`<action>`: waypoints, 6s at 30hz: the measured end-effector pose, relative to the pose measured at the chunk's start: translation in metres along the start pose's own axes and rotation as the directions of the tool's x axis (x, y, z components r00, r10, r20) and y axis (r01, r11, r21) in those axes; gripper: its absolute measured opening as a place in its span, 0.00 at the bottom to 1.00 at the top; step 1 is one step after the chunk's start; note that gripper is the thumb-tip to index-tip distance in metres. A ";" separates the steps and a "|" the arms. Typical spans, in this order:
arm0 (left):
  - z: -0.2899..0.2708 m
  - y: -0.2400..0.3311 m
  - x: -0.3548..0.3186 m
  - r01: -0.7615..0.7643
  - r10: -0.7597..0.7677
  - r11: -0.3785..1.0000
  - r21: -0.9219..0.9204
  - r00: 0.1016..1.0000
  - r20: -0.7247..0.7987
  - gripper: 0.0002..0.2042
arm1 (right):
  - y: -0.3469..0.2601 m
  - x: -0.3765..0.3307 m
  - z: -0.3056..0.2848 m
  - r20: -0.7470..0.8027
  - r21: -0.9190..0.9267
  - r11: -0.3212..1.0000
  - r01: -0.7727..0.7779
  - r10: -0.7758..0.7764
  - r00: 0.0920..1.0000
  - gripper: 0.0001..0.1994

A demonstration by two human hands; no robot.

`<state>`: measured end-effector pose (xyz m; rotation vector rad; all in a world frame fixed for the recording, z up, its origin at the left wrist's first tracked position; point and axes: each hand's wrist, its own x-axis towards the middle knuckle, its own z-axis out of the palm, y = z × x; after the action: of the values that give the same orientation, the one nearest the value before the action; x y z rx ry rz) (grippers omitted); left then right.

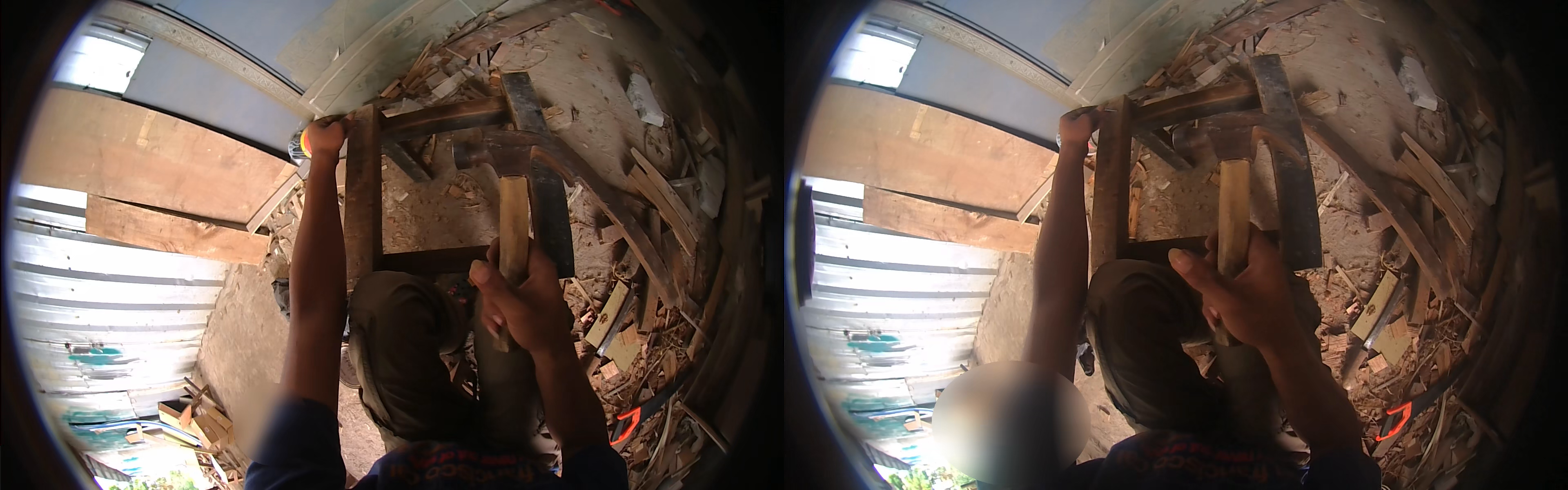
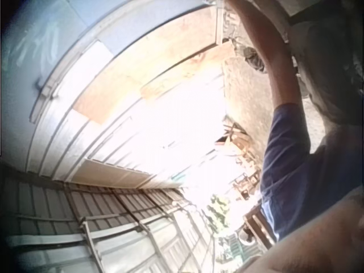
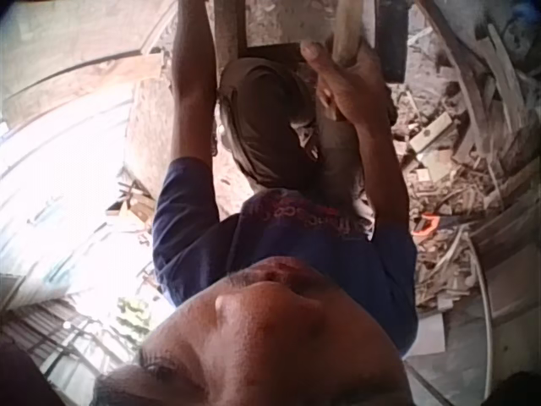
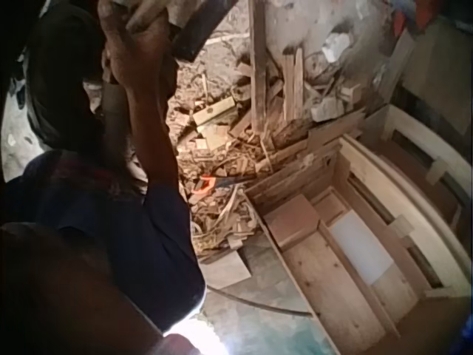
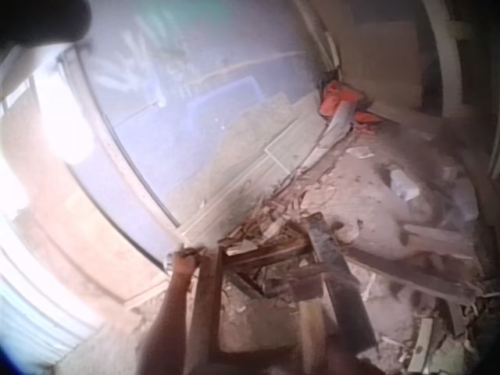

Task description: The person assembles a wooden frame by hand, fitting pieces together and using a hammer to secure joints. They repeatedly adjust the frame's position and hammer different sections to ensure stability.

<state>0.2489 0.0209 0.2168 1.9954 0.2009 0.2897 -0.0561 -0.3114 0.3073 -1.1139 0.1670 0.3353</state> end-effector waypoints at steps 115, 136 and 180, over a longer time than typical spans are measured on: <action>0.012 -0.052 -0.052 -0.071 0.189 0.966 0.249 0.851 -0.490 0.21 | -0.026 0.237 0.137 0.345 -0.901 0.142 0.410 -0.340 0.875 0.23; -0.009 0.005 -0.084 0.455 -0.472 0.843 0.287 0.881 -0.009 0.37 | -0.005 0.264 0.117 0.392 -0.908 -0.006 0.419 -0.366 0.844 0.23; -0.013 0.010 -0.079 0.383 -0.427 0.869 0.312 0.900 0.086 0.47 | -0.135 0.321 0.185 0.156 -0.978 -0.061 0.199 0.414 0.897 0.25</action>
<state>0.1696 0.0068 0.2227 2.1896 0.5865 -0.1759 0.2851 -0.1408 0.4071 -2.5769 -0.5581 0.9692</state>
